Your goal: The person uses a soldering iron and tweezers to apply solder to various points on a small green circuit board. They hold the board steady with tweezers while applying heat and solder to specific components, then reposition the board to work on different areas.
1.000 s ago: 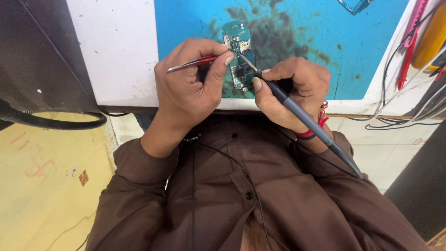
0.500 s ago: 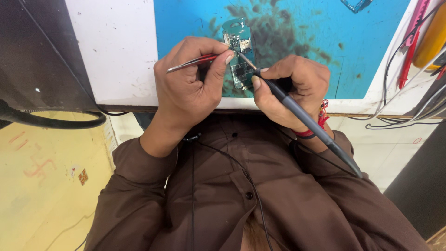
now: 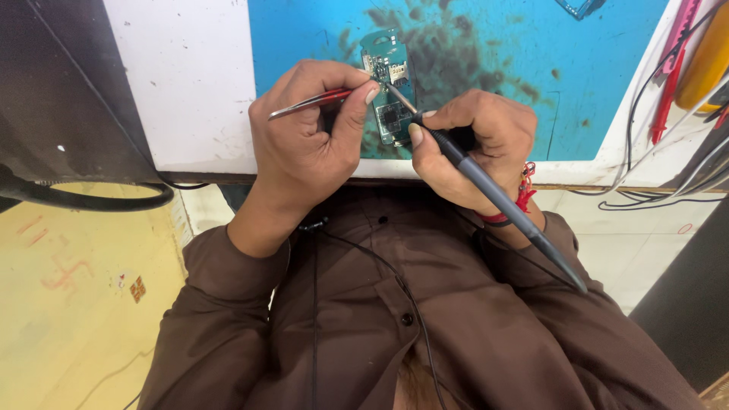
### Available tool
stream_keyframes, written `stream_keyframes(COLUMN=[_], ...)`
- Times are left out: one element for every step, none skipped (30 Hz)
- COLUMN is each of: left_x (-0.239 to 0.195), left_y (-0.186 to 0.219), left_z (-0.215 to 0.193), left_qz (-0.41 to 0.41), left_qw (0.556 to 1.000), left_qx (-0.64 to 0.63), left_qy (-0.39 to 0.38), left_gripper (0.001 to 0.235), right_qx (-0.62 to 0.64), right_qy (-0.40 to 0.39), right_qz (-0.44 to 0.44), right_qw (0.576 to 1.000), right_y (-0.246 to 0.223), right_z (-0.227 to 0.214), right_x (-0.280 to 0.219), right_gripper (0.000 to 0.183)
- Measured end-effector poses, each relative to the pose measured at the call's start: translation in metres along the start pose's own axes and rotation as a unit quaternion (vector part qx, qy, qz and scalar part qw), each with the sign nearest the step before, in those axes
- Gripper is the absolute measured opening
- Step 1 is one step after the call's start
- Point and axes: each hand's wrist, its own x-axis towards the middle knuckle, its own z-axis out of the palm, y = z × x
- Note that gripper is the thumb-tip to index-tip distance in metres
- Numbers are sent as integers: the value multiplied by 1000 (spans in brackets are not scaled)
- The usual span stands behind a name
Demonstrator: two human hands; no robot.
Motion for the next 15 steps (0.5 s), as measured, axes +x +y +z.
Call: stream_keyframes(left_x=[0,0,0,0,0,0,0,0,0,0,0,0,0,0,0], left_y=[0,0,0,0,0,0,0,0,0,0,0,0,0,0,0], left_z=[0,0,0,0,0,0,0,0,0,0,0,1,1,1,1], left_qz=[-1,-1,-1,0,1,-1,-2,-4,-5,-5,-5,-3,-2,-1,-2], left_qw=[1000,1000,1000,1000,1000,1000,1000,1000,1000,1000,1000,1000,1000,1000,1000], left_qx=[3,6,4,1,-1,-1,0,0,0,0,-1,-3,-5,-6,-5], left_qy=[0,0,-1,-1,-1,-2,-2,-2,-2,-2,-2,-1,0,1,0], left_gripper=[11,12,12,12,12,12,12,12,12,12,11,11,11,11,11], right_qx=[-1,-1,-5,-10,-14,-14,-13,-12,-9,-5,-3,-9,-15,-21,-19], right_qy=[-1,-3,-2,-2,-2,-1,0,1,2,4,5,4,3,2,2], right_qz=[-4,-7,-14,-21,-28,-17,-5,6,7,7,8,-5,-18,-30,-29], right_qw=[1000,1000,1000,1000,999,1000,1000,1000,1000,1000,1000,1000,1000,999,999], right_y=[0,0,1,1,2,1,0,-1,-1,0,0,1,1,1,1], right_z=[0,0,0,0,0,0,0,0,0,0,0,0,0,1,1], right_x=[1,1,1,1,2,1,-1,-1,-1,-1,-1,0,0,0,0], right_gripper=[20,19,19,19,19,19,19,19,19,20,20,21,21,21,21])
